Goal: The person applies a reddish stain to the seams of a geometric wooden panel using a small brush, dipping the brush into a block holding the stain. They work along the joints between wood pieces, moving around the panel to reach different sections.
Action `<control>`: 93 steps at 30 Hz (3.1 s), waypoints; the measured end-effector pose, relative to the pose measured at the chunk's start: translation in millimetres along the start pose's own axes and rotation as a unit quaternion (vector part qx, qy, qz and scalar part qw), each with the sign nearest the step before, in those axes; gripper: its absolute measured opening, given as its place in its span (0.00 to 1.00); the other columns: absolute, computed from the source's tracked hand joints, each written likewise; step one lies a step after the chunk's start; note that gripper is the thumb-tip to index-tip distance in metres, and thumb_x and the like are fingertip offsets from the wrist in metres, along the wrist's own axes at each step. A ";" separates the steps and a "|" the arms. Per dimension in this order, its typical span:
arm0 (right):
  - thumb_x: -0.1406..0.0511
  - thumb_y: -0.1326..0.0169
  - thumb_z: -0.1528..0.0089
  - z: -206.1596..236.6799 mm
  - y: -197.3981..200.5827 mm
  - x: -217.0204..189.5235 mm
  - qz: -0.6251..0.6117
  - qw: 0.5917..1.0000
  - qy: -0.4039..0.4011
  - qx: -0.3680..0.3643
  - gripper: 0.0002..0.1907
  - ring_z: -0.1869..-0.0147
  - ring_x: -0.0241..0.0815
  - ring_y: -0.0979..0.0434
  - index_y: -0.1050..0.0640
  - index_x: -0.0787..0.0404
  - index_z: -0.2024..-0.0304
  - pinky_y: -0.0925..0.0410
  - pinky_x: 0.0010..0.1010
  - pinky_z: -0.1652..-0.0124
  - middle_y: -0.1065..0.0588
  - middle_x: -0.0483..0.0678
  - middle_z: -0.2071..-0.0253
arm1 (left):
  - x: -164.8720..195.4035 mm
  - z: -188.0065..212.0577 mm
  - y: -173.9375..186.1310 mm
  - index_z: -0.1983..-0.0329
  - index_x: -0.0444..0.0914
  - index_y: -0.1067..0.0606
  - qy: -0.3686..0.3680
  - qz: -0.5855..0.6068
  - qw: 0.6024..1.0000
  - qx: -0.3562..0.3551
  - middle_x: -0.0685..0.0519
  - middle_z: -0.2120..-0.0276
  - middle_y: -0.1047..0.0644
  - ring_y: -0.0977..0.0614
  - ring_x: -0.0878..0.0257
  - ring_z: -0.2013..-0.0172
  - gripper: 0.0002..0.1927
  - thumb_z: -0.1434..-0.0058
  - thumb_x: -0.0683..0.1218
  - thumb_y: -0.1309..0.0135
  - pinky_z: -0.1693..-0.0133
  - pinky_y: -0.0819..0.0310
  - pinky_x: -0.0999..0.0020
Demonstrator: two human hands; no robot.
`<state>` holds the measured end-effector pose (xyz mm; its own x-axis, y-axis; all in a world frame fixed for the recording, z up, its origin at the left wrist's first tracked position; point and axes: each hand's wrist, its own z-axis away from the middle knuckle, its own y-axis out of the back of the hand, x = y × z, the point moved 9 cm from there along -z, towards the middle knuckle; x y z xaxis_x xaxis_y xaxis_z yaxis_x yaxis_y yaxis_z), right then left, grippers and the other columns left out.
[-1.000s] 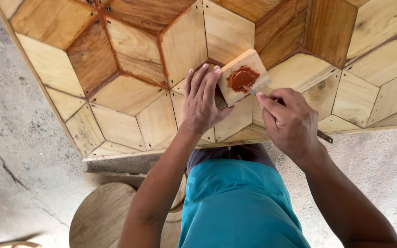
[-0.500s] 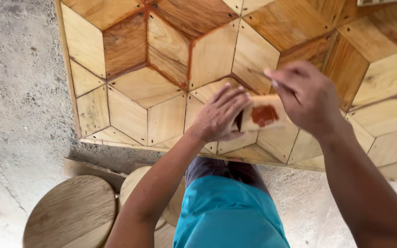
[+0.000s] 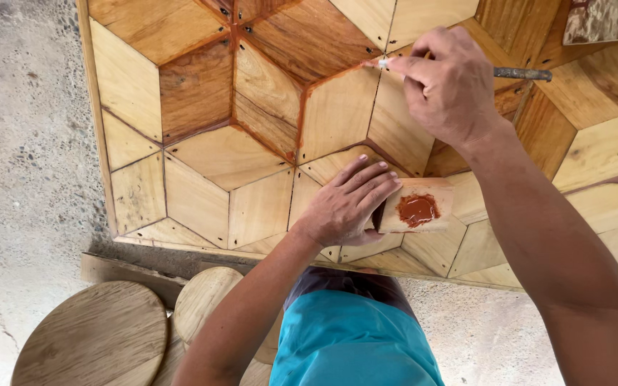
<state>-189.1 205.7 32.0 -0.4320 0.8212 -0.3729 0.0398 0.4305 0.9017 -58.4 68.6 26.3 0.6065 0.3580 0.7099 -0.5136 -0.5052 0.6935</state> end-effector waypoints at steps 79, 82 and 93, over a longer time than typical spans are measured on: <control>0.71 0.41 0.33 11.8 -14.4 -4.9 -0.130 0.962 -0.235 0.043 0.11 0.67 0.40 0.25 0.16 0.67 0.49 0.31 0.29 0.73 0.25 0.53 0.61 | 1.1 -3.0 -1.7 0.32 0.38 0.34 -0.026 0.031 0.995 -0.087 0.48 0.36 0.27 0.32 0.52 0.32 0.49 0.56 0.59 0.32 0.26 0.53 0.48; 0.72 0.39 0.36 7.8 -22.3 -29.4 -0.111 0.974 -0.195 0.039 0.11 0.67 0.40 0.26 0.16 0.67 0.50 0.30 0.29 0.72 0.26 0.53 0.62 | 1.5 -2.6 -0.6 0.32 0.38 0.34 -0.023 0.034 0.996 -0.085 0.47 0.37 0.27 0.32 0.52 0.32 0.49 0.56 0.59 0.32 0.26 0.53 0.48; 0.72 0.37 0.35 19.4 -15.3 -5.5 -0.087 0.973 -0.199 0.082 0.10 0.66 0.38 0.26 0.16 0.68 0.50 0.31 0.25 0.73 0.26 0.52 0.61 | -0.2 -2.7 -3.1 0.32 0.38 0.35 -0.025 0.027 0.995 -0.092 0.47 0.36 0.27 0.32 0.52 0.31 0.49 0.56 0.60 0.33 0.25 0.54 0.48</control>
<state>-169.8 201.9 16.0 -0.0625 0.7968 -0.6010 0.1555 0.6026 0.7827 -58.6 72.2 24.3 0.6023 0.2921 0.7429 -0.6462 -0.3681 0.6686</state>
